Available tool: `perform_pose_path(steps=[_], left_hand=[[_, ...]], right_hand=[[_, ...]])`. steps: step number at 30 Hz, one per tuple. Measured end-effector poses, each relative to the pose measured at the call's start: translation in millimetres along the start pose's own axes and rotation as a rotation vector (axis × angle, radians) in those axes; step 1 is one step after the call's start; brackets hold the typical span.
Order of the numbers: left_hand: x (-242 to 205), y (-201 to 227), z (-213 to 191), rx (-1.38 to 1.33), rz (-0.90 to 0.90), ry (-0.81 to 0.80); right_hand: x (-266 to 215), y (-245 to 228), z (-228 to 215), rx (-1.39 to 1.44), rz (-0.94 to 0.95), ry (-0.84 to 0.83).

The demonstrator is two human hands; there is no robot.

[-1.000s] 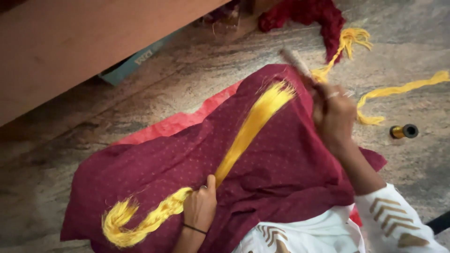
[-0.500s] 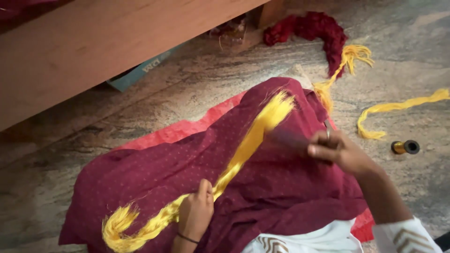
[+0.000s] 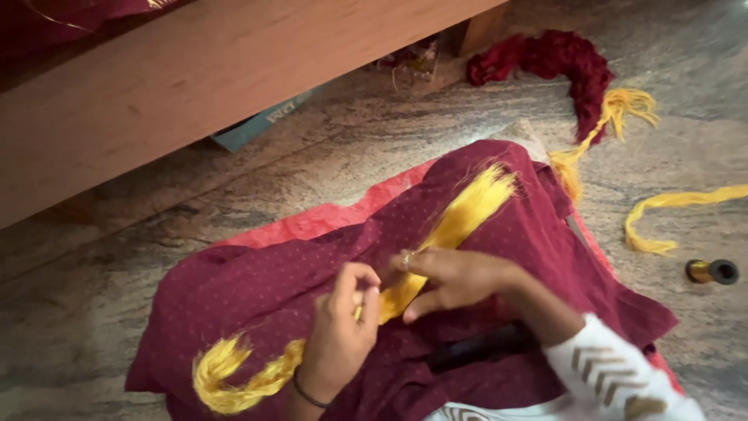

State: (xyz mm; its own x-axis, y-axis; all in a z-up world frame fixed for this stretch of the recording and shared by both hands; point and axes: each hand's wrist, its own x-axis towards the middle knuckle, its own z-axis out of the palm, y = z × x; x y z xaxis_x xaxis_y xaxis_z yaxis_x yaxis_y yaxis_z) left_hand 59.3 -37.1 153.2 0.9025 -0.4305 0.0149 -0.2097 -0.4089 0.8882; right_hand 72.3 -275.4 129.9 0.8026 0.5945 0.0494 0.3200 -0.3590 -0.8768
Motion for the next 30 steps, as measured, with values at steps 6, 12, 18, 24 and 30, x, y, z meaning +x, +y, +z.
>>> perform_pose_path(steps=[6, 12, 18, 24, 30], left_hand=[[5, -56, -43, -0.058, -0.199, 0.095], [27, -74, -39, -0.162, -0.294, 0.084], [48, -60, 0, 0.696, -0.002, 0.215], [64, 8, 45, -0.377, 0.128, -0.145], [55, 2, 50, -0.768, -0.182, -0.356]], right_hand=[[-41, 43, -56, 0.089, 0.269, -0.458], [-92, 73, -86, 0.278, 0.482, -0.358], [-60, 7, -100, 0.194, 0.075, -0.256], [-2, -18, -111, -0.046, 0.080, -0.278], [52, 21, -111, -0.151, 0.192, 0.250]])
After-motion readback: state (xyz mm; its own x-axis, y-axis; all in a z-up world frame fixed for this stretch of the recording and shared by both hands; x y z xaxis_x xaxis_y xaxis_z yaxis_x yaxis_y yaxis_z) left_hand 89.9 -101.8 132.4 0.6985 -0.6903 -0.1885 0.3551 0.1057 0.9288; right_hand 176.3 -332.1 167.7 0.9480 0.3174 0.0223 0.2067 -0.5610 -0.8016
